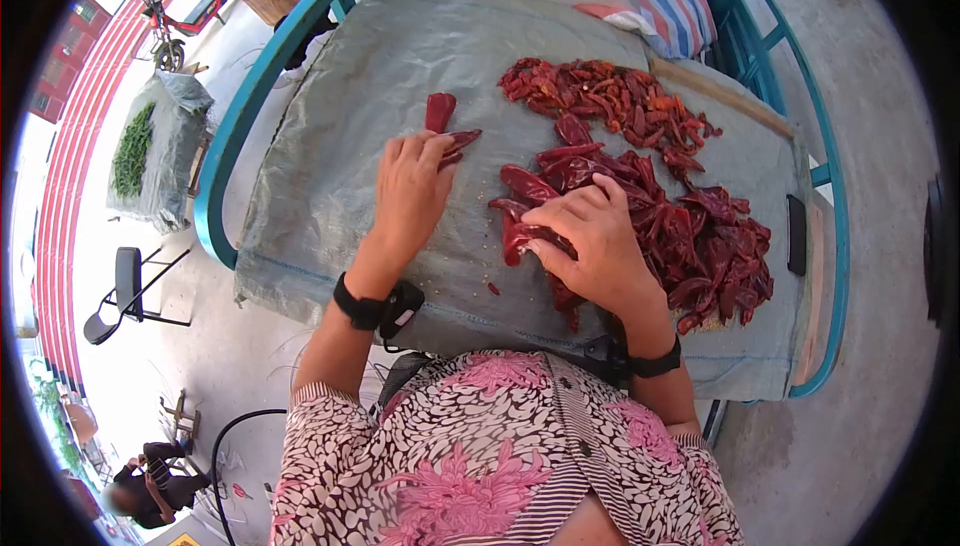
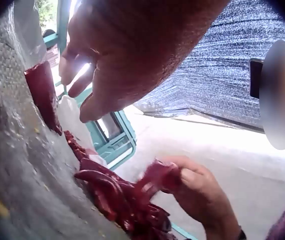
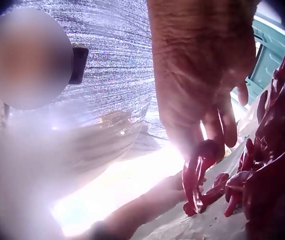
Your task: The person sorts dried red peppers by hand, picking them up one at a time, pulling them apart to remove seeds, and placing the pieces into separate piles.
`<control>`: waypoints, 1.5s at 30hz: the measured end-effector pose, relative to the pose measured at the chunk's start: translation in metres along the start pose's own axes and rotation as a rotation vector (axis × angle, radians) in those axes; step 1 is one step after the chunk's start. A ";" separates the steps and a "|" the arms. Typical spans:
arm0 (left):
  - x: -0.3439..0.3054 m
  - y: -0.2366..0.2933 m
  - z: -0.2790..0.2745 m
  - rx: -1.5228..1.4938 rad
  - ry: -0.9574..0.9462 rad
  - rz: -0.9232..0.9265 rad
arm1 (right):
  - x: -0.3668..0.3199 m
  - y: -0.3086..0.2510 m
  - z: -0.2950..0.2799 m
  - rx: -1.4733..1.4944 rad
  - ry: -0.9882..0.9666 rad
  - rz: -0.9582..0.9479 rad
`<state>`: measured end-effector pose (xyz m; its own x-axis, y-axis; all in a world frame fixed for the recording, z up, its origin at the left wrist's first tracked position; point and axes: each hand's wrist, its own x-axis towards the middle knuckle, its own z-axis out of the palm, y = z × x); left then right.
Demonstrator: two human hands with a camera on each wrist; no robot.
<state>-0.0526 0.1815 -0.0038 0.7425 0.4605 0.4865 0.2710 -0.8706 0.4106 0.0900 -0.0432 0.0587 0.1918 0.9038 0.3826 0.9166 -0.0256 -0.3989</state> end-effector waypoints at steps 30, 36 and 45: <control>-0.012 -0.015 -0.017 0.331 -0.079 -0.088 | -0.002 -0.007 0.022 -0.052 0.206 0.070; -0.007 0.004 -0.039 0.165 -0.266 -0.151 | -0.004 -0.008 0.024 -0.016 0.229 0.106; -0.001 0.049 -0.043 -0.341 -0.335 0.075 | -0.008 0.000 0.027 -0.067 0.161 0.038</control>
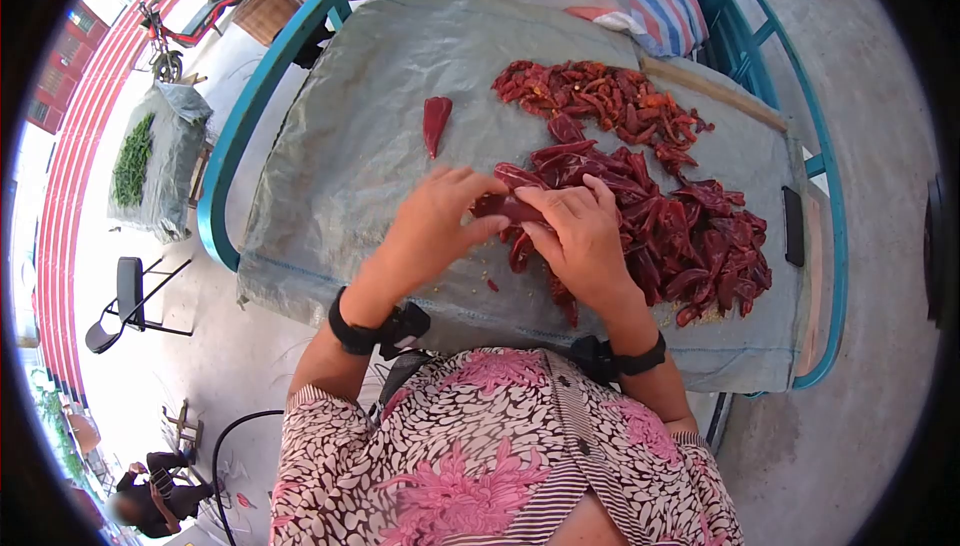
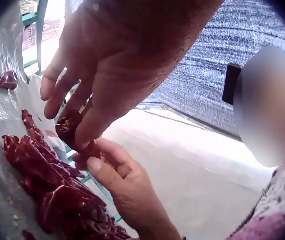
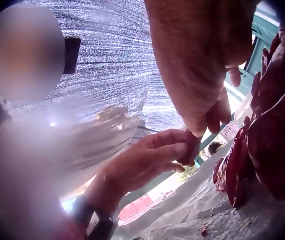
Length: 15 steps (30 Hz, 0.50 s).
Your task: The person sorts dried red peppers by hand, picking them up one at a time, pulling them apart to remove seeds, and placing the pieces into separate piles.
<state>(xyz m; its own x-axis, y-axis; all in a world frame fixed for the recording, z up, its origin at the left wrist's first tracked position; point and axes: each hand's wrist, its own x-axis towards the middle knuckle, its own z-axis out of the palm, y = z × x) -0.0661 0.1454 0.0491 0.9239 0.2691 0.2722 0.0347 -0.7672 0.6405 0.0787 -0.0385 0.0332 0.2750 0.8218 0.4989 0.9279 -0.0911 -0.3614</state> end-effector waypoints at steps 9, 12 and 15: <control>0.029 -0.081 0.026 0.547 0.104 -0.247 | 0.011 -0.008 0.001 -0.009 0.142 0.107; 0.028 -0.090 0.029 0.592 0.057 -0.267 | 0.005 -0.005 0.002 0.013 0.071 0.091; 0.028 -0.094 0.031 0.538 0.035 -0.293 | 0.001 -0.002 -0.001 -0.011 0.023 0.096</control>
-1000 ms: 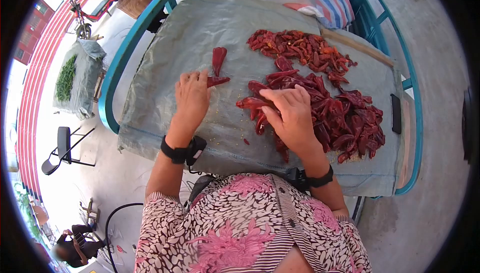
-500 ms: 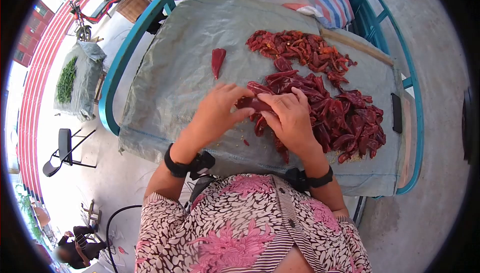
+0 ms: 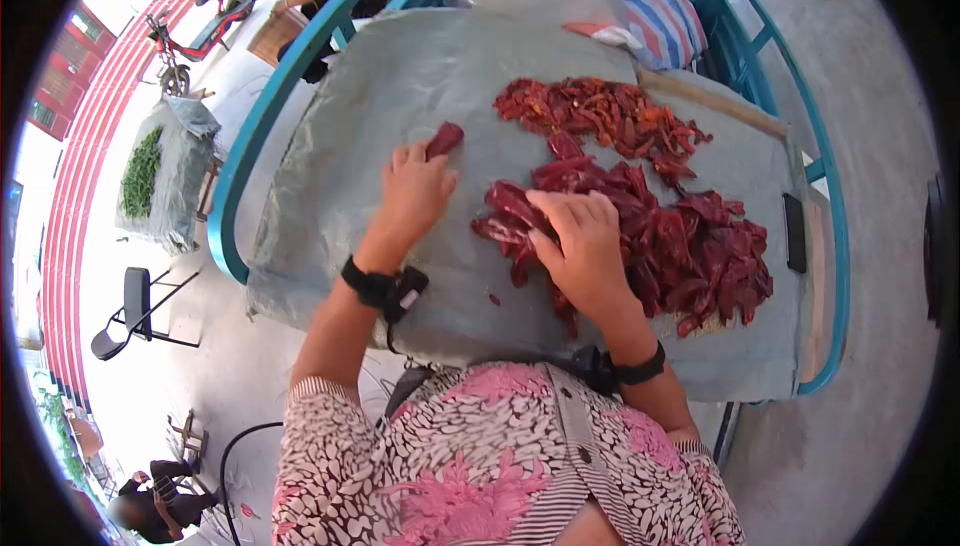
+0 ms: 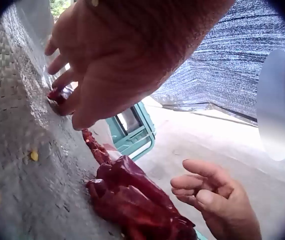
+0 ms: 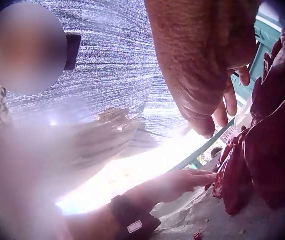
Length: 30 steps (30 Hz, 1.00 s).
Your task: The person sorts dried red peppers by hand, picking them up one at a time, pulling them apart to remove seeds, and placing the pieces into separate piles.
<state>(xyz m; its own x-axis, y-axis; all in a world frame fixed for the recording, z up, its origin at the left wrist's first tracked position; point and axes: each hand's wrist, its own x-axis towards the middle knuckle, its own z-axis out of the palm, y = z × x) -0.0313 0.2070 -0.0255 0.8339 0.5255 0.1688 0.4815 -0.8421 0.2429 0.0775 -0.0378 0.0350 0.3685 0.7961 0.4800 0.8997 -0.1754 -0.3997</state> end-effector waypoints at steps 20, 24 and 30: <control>-0.020 0.062 0.003 -0.346 -0.113 0.124 | 0.010 0.069 -0.028 -0.261 0.094 0.155; -0.028 0.051 0.019 -0.302 -0.214 0.146 | 0.015 0.088 -0.033 -0.187 -0.057 0.269; -0.031 0.052 0.037 -0.490 -0.137 0.013 | 0.037 0.109 -0.011 -0.140 -0.179 0.354</control>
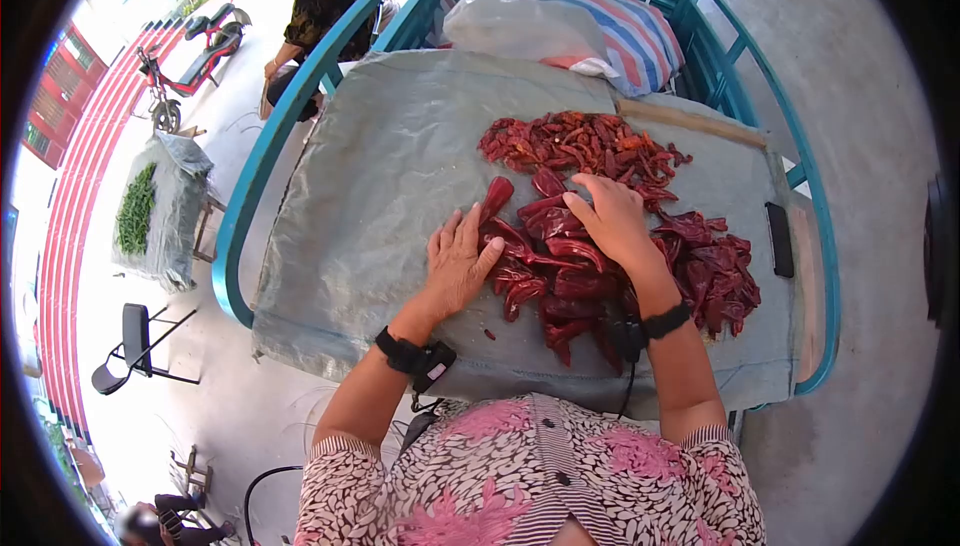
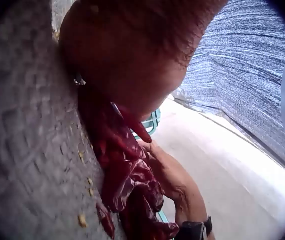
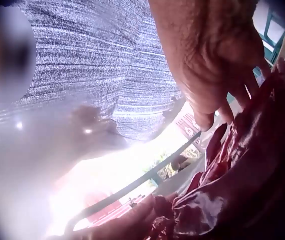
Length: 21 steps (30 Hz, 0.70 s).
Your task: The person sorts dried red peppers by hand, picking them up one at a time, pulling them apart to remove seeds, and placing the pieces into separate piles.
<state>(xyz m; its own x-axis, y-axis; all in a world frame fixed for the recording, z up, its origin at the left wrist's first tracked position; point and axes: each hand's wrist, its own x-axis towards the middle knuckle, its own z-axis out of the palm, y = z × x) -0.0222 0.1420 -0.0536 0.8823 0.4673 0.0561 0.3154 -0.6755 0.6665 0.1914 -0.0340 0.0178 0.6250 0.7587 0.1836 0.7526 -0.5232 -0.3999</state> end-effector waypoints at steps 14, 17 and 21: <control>-0.004 0.021 0.009 0.084 0.184 0.003 | 0.034 -0.009 0.015 0.273 -0.319 0.105; -0.005 0.023 0.009 0.080 0.207 0.009 | 0.031 -0.013 0.005 0.324 -0.404 0.149; -0.004 0.025 0.007 0.060 0.237 0.033 | 0.022 0.006 0.012 0.243 -0.463 0.065</control>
<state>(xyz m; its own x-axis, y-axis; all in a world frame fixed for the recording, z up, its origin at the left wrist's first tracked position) -0.0154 0.1188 -0.0426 0.7878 0.5608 0.2546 0.3144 -0.7217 0.6166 0.2075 -0.0160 0.0084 0.4705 0.8485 -0.2422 0.6115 -0.5114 -0.6038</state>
